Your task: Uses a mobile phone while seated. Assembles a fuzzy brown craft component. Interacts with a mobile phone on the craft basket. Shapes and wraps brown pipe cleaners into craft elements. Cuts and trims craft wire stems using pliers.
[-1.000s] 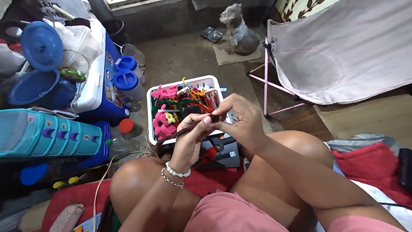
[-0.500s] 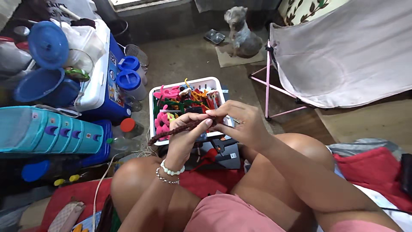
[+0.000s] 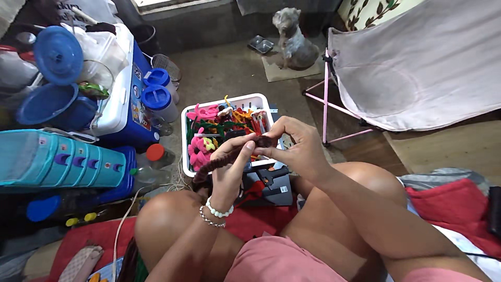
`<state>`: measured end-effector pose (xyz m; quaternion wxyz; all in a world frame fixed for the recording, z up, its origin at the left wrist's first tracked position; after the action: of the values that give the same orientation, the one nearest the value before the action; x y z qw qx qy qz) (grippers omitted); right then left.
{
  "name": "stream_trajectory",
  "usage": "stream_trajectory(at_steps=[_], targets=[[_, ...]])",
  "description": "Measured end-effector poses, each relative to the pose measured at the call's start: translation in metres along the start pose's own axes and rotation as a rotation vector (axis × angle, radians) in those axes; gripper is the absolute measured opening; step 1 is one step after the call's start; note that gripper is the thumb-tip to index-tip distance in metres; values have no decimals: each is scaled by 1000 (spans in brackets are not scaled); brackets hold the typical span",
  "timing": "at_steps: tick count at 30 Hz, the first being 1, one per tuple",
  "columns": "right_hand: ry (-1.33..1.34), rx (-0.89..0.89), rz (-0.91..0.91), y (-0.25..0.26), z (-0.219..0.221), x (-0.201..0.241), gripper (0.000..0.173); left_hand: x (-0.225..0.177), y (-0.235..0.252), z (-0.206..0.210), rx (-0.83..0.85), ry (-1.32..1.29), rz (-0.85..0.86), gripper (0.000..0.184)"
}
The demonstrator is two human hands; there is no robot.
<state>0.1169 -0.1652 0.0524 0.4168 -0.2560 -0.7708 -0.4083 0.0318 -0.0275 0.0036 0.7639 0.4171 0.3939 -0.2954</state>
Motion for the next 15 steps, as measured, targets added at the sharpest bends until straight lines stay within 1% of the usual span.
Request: stream_trajectory(at_steps=[3,5,7,8,9,11,13,15], targets=[[-17,-11,-2,-1,0,1,26,-1,0,0,-31,-15,40,13],[-32,-16,-1,-1,-1,1,26,-4,1,1,23,-11,84,10],[-40,-11,8,0,-2,0,26,-7,1,3,87,-6,116,22],[-35,-9,14,0,-2,0,26,-9,1,4,110,16,142,24],[-33,-9,19,0,-3,-1,26,-11,2,5,131,58,179,22],[-64,-17,14,-1,-3,0,26,-16,5,7,161,186,253,12],[-124,-26,-10,-2,-2,4,26,-16,6,7,153,221,232,5],[-154,-26,-20,-4,0,5,23,-11,6,6,126,145,137,4]])
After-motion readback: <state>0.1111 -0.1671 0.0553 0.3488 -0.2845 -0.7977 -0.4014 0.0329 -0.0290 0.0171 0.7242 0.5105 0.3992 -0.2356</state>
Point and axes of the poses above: each hand's wrist, its own y-axis towards the middle knuckle, its own z-axis out of the palm, x = y × z, the point moved 8 cm from there along y, towards the middle knuckle, and after that the axes turned 10 degrees about z, right-handed, at the moved point
